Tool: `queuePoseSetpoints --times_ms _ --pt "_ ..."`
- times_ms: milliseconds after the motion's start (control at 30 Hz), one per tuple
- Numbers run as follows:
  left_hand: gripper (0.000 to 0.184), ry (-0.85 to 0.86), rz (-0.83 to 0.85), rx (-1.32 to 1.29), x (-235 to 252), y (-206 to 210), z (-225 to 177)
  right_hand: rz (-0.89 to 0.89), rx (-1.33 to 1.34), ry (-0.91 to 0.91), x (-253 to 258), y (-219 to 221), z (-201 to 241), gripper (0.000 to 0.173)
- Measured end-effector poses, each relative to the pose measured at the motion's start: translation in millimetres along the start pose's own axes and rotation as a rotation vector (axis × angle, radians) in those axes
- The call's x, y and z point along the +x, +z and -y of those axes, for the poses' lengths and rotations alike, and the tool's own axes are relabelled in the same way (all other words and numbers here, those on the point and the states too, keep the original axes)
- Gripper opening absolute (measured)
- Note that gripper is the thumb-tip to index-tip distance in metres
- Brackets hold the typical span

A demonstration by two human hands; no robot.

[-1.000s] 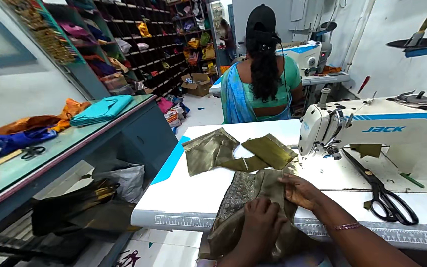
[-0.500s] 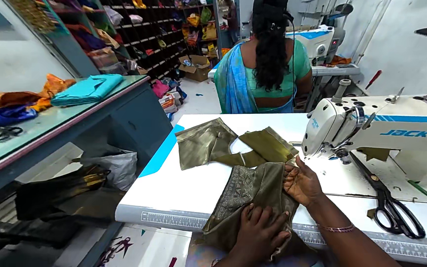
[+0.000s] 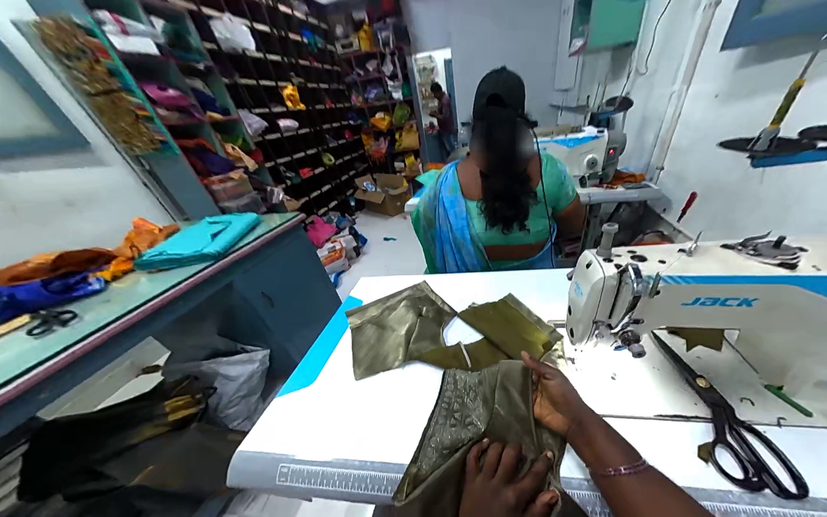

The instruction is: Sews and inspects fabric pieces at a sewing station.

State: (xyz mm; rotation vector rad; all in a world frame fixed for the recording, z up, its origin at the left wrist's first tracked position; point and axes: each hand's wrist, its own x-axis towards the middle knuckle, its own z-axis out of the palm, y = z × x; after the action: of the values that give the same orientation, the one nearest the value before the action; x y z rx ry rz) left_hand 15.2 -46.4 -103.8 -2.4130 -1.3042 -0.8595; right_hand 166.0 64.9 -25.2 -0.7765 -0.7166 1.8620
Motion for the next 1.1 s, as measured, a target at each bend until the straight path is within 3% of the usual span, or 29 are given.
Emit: queuePoseSetpoints --times_ms 100,233,333,433,533,600,667,733,800,967,1100 --pt "0.042 -0.008 0.03 0.011 0 -3 0 0.076 0.058 -0.003 2 -8 0 0.054" --pt "0.042 -0.011 0.048 0.029 0 -1 0 0.061 -0.013 -0.003 -8 3 5 0.047" --pt "0.035 0.029 0.06 -0.23 2 -13 2 0.073 -0.115 -0.049 -24 14 10 0.038" --pt "0.027 0.081 -0.214 -0.464 16 -42 8 0.116 -0.126 -0.111 -38 21 21 0.036" --pt "0.033 -0.252 -0.43 -0.506 45 -72 34 0.154 -0.132 -0.135 -49 26 28 0.036" --pt "0.044 -0.584 -0.272 -0.616 67 -81 63 0.159 -0.134 -0.144 -55 30 31 0.035" --pt "0.053 -0.818 0.035 -0.823 80 -82 92 0.167 -0.141 -0.151 -59 36 31 0.035" --pt "0.069 -0.934 0.258 -1.053 85 -78 103 0.185 -0.143 -0.165 -64 40 32 0.034" --pt "0.068 -0.972 0.374 -1.272 88 -86 101 0.196 -0.16 -0.179 -69 44 34 0.035" --pt "0.034 -0.845 0.277 -1.575 79 -107 106 0.178 -0.178 -0.19 -80 50 41 0.035" --pt "0.017 -0.817 0.047 -1.417 81 -127 96 0.184 -0.17 -0.225 -85 55 45 0.037"
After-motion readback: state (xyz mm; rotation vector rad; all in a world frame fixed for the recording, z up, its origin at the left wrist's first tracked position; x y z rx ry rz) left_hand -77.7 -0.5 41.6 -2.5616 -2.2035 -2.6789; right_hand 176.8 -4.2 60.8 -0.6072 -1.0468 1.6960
